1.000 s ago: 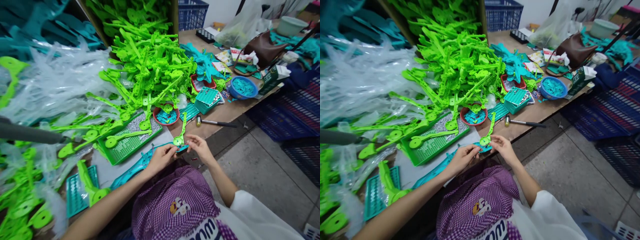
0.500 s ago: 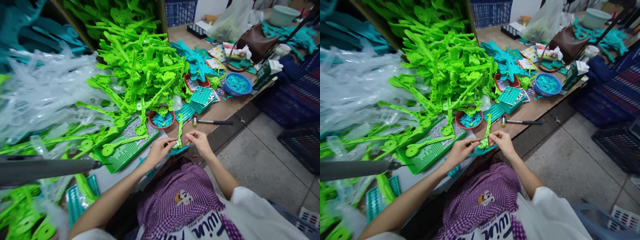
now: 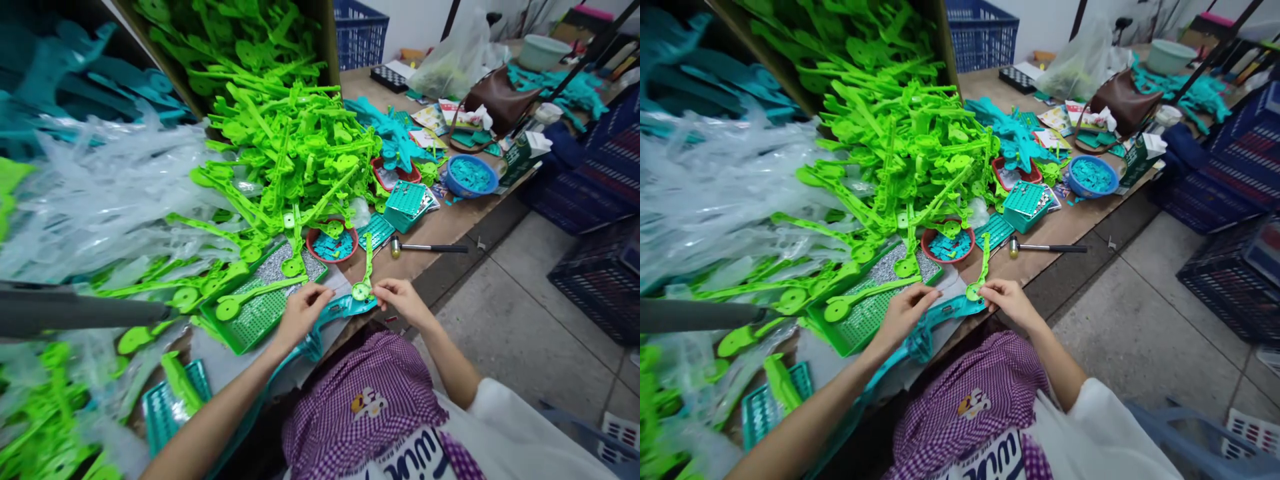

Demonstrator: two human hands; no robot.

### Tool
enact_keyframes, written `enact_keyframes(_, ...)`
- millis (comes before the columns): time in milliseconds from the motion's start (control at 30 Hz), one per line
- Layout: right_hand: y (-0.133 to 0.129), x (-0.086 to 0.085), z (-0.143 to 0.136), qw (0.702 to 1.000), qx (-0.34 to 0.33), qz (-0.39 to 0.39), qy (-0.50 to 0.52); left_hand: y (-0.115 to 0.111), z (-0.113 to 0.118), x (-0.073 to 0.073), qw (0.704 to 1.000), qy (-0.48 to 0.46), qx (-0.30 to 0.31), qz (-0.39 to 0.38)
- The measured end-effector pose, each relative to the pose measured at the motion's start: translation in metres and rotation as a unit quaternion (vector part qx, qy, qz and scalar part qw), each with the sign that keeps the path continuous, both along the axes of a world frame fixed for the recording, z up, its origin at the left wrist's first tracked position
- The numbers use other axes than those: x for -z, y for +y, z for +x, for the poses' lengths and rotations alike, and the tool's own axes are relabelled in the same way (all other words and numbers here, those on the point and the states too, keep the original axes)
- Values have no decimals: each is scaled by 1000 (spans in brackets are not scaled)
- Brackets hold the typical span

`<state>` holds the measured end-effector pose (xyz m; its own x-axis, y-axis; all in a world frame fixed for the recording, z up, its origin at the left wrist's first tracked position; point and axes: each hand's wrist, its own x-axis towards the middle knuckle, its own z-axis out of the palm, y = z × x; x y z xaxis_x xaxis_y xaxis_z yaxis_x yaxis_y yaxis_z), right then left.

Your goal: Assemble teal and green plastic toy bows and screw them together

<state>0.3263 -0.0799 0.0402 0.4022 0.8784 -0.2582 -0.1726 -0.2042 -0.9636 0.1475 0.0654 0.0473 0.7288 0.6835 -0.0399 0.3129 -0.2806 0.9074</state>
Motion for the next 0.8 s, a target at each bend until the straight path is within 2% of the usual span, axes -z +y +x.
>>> enact_keyframes(67,-1,-3,9,999,-4,-11,-31,11,-19,4,989,57,44,130)
enact_keyframes(133,2,-3,13,997,-1,-22,-72,14,-31,4,961,103,77,246)
enact_keyframes(200,6,-2,12,994,-13,-31,-108,7,-32,-2,931,117,81,336)
enact_keyframes(267,8,-6,10,993,-54,-29,-105,-4,-19,-10,917,94,98,376)
enact_keyframes(300,9,-9,9,993,-78,-21,-89,-10,-8,-14,917,73,127,371)
enact_keyframes(367,10,-16,10,994,-98,0,-53,-17,17,-17,928,41,194,314)
enact_keyframes(433,11,-21,15,997,-63,16,-41,-19,39,-15,948,29,216,231)
enact_keyframes(500,11,-21,21,999,-11,21,-43,-17,53,-11,961,15,209,182)
enact_keyframes(567,10,-16,25,999,6,12,-42,-16,58,-7,966,-17,186,179)
enact_keyframes(667,9,-6,25,1000,-18,-16,-15,-15,58,-5,971,-58,151,175)
enact_keyframes(800,11,3,27,999,-42,-28,21,-10,61,-5,976,-45,167,136)
